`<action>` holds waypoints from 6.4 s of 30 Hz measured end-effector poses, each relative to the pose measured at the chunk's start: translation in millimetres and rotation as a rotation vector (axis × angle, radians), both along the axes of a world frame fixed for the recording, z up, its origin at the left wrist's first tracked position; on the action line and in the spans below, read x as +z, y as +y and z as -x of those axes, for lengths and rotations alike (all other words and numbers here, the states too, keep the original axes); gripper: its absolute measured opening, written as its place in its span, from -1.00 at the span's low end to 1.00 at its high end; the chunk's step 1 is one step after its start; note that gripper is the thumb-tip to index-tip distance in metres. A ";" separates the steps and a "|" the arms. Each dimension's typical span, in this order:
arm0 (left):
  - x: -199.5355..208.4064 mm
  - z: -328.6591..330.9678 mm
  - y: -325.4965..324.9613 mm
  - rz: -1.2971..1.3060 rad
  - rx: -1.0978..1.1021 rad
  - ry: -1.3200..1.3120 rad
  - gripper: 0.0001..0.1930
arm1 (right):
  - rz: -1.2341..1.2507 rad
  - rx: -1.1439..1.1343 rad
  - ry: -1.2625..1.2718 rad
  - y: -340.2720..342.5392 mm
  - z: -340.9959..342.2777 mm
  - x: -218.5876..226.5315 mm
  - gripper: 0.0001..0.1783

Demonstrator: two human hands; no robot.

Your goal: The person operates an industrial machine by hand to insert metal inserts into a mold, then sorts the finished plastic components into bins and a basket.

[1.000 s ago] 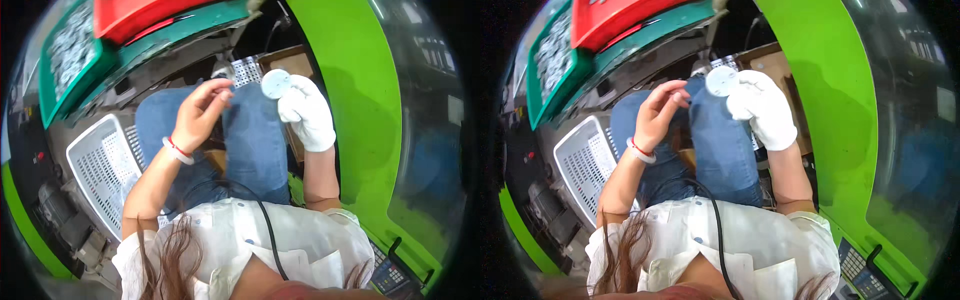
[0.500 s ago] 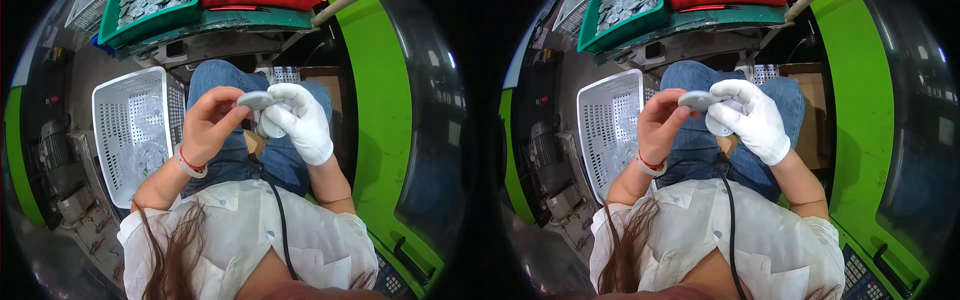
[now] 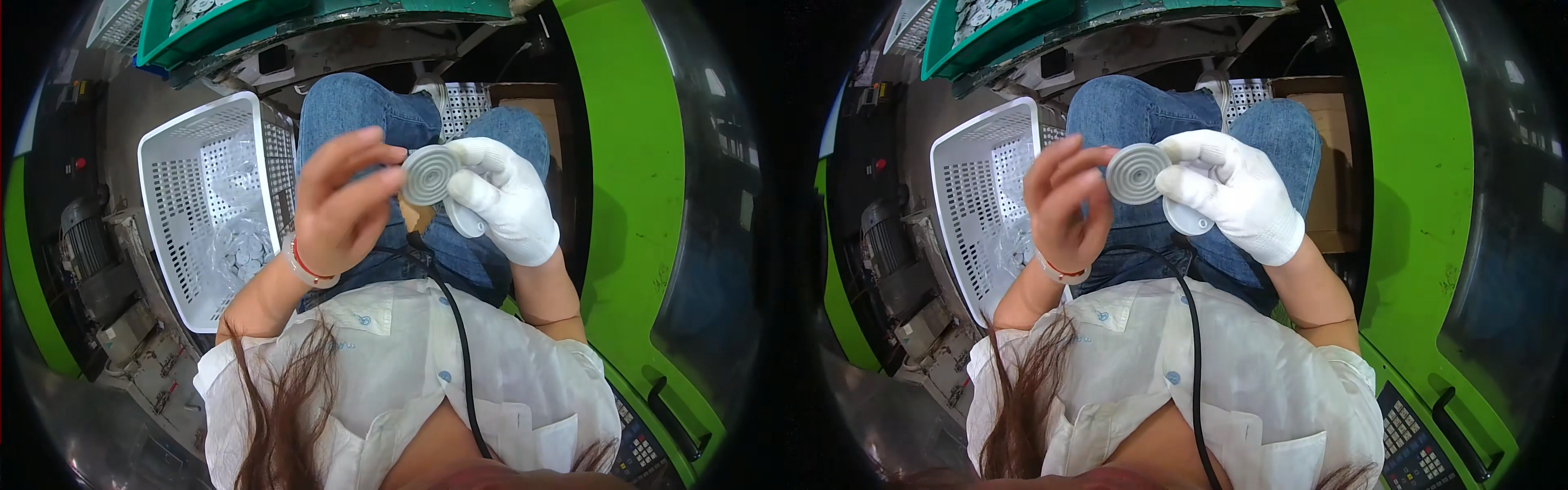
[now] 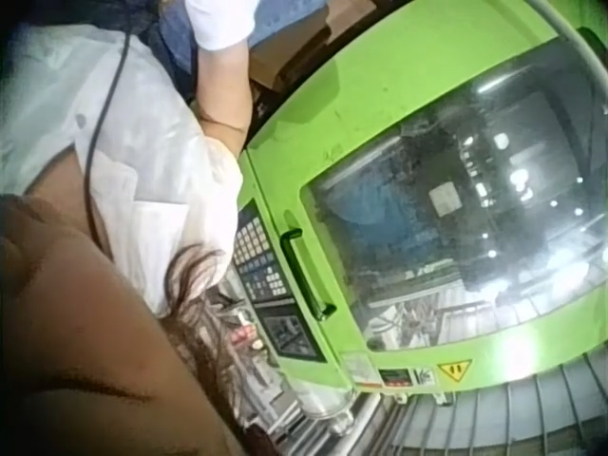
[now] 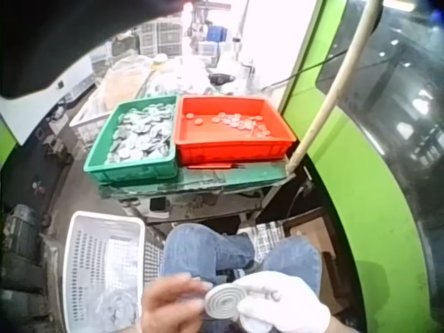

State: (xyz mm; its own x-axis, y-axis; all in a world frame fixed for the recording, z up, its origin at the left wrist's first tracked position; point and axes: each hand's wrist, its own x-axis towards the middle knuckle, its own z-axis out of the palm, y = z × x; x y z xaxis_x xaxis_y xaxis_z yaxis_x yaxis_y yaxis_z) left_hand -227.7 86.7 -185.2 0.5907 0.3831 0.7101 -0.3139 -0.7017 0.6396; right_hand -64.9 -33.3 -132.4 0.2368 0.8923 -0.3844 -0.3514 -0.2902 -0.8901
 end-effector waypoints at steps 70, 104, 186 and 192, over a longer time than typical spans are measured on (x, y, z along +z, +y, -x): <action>-301.9 334.3 -45.9 0.771 0.042 1.423 -0.56 | 0.261 -0.155 -0.950 10.3 -72.9 -29.1 -0.66; -306.7 395.4 -6.4 0.761 0.229 1.596 -0.33 | 0.245 -0.521 -0.764 -32.1 -132.2 -73.0 -0.64; -343.8 431.6 -2.1 1.334 1.041 1.120 -0.62 | 0.151 -0.651 -0.875 -31.9 -125.4 -81.6 -0.67; -315.3 330.2 -31.8 0.423 0.646 1.468 -0.37 | 0.170 -0.655 -0.896 -30.4 -121.2 -80.1 -0.67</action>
